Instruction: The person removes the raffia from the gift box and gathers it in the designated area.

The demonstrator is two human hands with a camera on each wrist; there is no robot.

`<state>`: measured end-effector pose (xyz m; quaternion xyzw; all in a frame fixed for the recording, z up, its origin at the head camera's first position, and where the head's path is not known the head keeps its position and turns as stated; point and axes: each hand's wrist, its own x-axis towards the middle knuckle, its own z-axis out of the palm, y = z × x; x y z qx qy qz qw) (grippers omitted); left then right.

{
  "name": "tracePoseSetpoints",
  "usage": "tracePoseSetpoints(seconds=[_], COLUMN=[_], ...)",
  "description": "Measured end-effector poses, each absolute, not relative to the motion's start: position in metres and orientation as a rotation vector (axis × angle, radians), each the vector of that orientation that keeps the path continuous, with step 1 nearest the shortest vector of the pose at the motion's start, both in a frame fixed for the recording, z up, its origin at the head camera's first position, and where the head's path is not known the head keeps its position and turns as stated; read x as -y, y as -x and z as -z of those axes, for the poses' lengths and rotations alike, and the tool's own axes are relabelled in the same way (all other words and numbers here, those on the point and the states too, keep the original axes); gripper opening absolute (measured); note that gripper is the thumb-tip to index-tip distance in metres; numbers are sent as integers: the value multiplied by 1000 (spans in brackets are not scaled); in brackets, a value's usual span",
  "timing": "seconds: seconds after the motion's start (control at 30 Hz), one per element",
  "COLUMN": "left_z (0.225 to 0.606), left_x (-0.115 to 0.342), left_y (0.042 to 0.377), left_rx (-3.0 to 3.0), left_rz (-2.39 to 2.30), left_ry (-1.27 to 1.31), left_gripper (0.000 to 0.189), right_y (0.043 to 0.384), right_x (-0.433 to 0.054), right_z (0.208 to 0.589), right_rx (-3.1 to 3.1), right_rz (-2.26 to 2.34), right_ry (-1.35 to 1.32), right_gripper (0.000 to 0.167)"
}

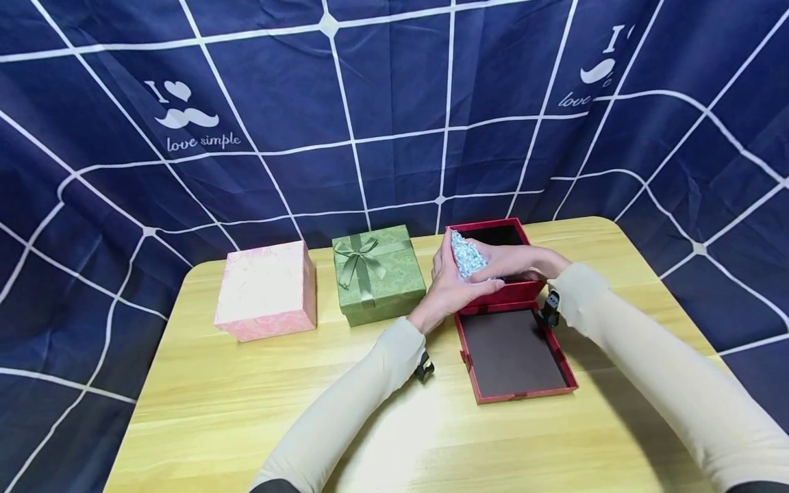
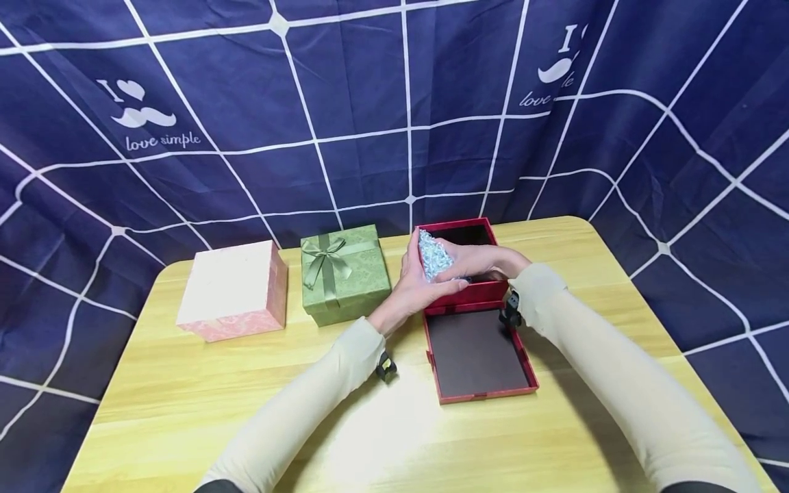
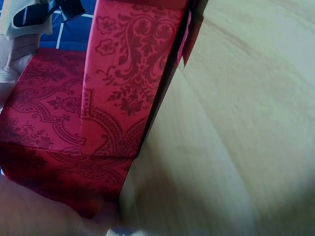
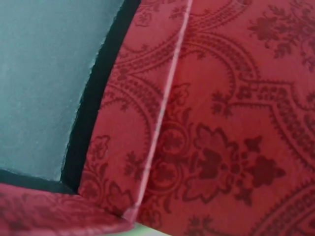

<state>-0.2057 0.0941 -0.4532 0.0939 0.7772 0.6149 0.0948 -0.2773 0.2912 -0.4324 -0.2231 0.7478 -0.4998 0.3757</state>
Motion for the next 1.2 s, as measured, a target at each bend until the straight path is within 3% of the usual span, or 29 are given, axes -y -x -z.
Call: tracePoseSetpoints(seconds=[0.27, 0.53, 0.83, 1.2], left_z=[452, 451, 450, 449], left_x=[-93, -94, -95, -95], left_y=[206, 205, 206, 206], left_rx=[-2299, -2298, -2321, -2371], left_rz=[-1802, -1813, -1796, -1769], left_ry=[-261, -254, -240, -250], left_gripper=[139, 140, 141, 143], right_y=[274, 271, 264, 265], right_x=[-293, -291, -286, -298], right_z=[441, 442, 422, 404], right_rx=[-2112, -2206, -2358, -2399], right_rz=[1249, 1329, 1310, 1428], right_ry=[738, 784, 463, 360], right_gripper=[95, 68, 74, 74])
